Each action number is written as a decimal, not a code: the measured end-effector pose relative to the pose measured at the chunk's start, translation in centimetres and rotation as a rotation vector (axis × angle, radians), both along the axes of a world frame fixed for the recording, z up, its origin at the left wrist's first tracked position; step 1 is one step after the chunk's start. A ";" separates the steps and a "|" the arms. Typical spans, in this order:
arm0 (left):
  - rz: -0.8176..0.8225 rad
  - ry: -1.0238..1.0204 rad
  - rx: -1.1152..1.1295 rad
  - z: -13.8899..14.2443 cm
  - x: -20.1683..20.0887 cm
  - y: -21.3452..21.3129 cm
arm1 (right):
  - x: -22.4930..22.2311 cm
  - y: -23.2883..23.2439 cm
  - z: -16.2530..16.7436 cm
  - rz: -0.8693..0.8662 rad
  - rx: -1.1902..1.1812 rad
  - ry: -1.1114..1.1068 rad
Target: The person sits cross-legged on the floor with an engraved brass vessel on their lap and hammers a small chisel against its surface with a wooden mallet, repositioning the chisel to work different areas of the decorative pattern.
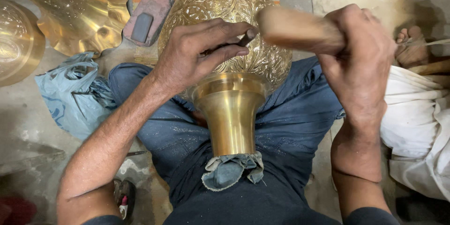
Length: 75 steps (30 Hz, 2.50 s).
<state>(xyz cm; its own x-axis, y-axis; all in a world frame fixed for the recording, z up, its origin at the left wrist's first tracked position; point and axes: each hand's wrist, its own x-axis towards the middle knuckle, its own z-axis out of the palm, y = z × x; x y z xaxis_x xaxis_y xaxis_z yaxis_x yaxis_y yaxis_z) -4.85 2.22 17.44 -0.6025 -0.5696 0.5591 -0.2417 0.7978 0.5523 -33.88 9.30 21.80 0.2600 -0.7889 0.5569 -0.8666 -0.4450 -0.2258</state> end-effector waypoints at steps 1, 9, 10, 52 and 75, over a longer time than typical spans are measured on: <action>-0.018 0.019 -0.003 0.0 0.0 0.0 | -0.1 0.0 0.0 0.013 0.016 -0.062; 0.002 0.022 0.046 0.6 -0.2 0.2 | 1.1 -0.5 0.6 0.004 0.234 -0.506; 0.016 0.002 0.056 0.7 -0.3 0.2 | 1.1 -0.5 0.9 -0.014 0.165 -0.260; -0.048 0.062 0.063 -0.2 -0.3 -1.0 | 0.3 -1.2 -0.4 0.087 0.165 -0.438; -0.003 0.008 0.047 0.6 -0.1 -0.4 | 0.8 -1.0 0.4 -0.065 -0.055 0.248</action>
